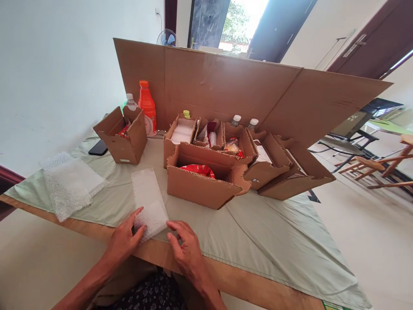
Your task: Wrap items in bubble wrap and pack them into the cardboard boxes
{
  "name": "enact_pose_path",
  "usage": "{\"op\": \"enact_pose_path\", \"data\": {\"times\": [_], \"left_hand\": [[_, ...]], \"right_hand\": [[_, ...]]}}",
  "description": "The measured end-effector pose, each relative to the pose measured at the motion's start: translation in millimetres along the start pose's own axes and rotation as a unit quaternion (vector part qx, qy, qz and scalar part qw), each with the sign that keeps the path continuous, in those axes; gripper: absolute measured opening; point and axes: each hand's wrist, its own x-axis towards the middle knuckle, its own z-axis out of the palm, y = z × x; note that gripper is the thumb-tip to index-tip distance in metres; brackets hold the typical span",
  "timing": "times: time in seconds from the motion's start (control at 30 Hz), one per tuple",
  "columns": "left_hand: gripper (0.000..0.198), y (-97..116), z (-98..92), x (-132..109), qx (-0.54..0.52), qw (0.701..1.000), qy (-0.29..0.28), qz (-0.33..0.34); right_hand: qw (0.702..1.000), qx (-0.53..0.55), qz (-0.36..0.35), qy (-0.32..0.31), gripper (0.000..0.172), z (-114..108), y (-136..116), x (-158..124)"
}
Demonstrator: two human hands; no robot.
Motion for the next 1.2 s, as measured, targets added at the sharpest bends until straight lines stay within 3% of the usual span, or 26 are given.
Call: {"op": "enact_pose_path", "data": {"times": [0.1, 0.23, 0.37, 0.47, 0.57, 0.63, 0.77, 0.87, 0.97, 1.07, 1.2], "left_hand": [[0.056, -3, -0.1, 6, 0.048, 0.999, 0.001, 0.019], [0.059, -5, 4.3, 15, 0.108, 0.993, 0.023, 0.047], [0.059, -3, 1.2, 13, 0.135, 0.986, 0.058, 0.077], [0.055, 4, -6.7, -3, 0.132, 0.971, 0.122, 0.158], [0.045, 8, -12.3, -23, 0.118, 0.957, 0.102, 0.246], [0.029, 9, -12.6, -33, 0.104, 0.956, 0.076, 0.262], [0.019, 4, -10.0, -40, 0.042, 0.976, 0.068, 0.204], [0.020, -1, -10.2, -33, 0.010, 0.991, 0.060, 0.120], [0.026, -6, -10.5, -20, 0.016, 0.995, 0.061, 0.072], [0.025, -10, -8.5, -10, 0.028, 0.996, 0.060, 0.063], [0.028, -9, -8.2, -9, 0.038, 0.994, 0.074, 0.068]], "right_hand": [[0.975, -0.182, -0.124, -0.011, 0.044, 7, 5, 4], [0.927, -0.329, -0.171, -0.062, 0.058, 17, 9, 20], [0.912, -0.352, -0.194, -0.089, 0.044, 22, 18, 33], [0.915, -0.334, -0.209, -0.085, 0.043, 20, 23, 34], [0.917, -0.313, -0.223, -0.102, 0.046, 14, 18, 30], [0.920, -0.298, -0.219, -0.128, 0.047, 9, 10, 27], [0.945, -0.236, -0.165, -0.153, 0.037, 6, 0, 29], [0.965, -0.209, -0.128, -0.096, 0.027, 11, 3, 36], [0.969, -0.220, -0.109, -0.030, 0.031, 16, 8, 38], [0.958, -0.252, -0.137, 0.005, 0.032, 17, 8, 31], [0.921, -0.315, -0.219, -0.067, 0.037, 20, 4, 28]]}}
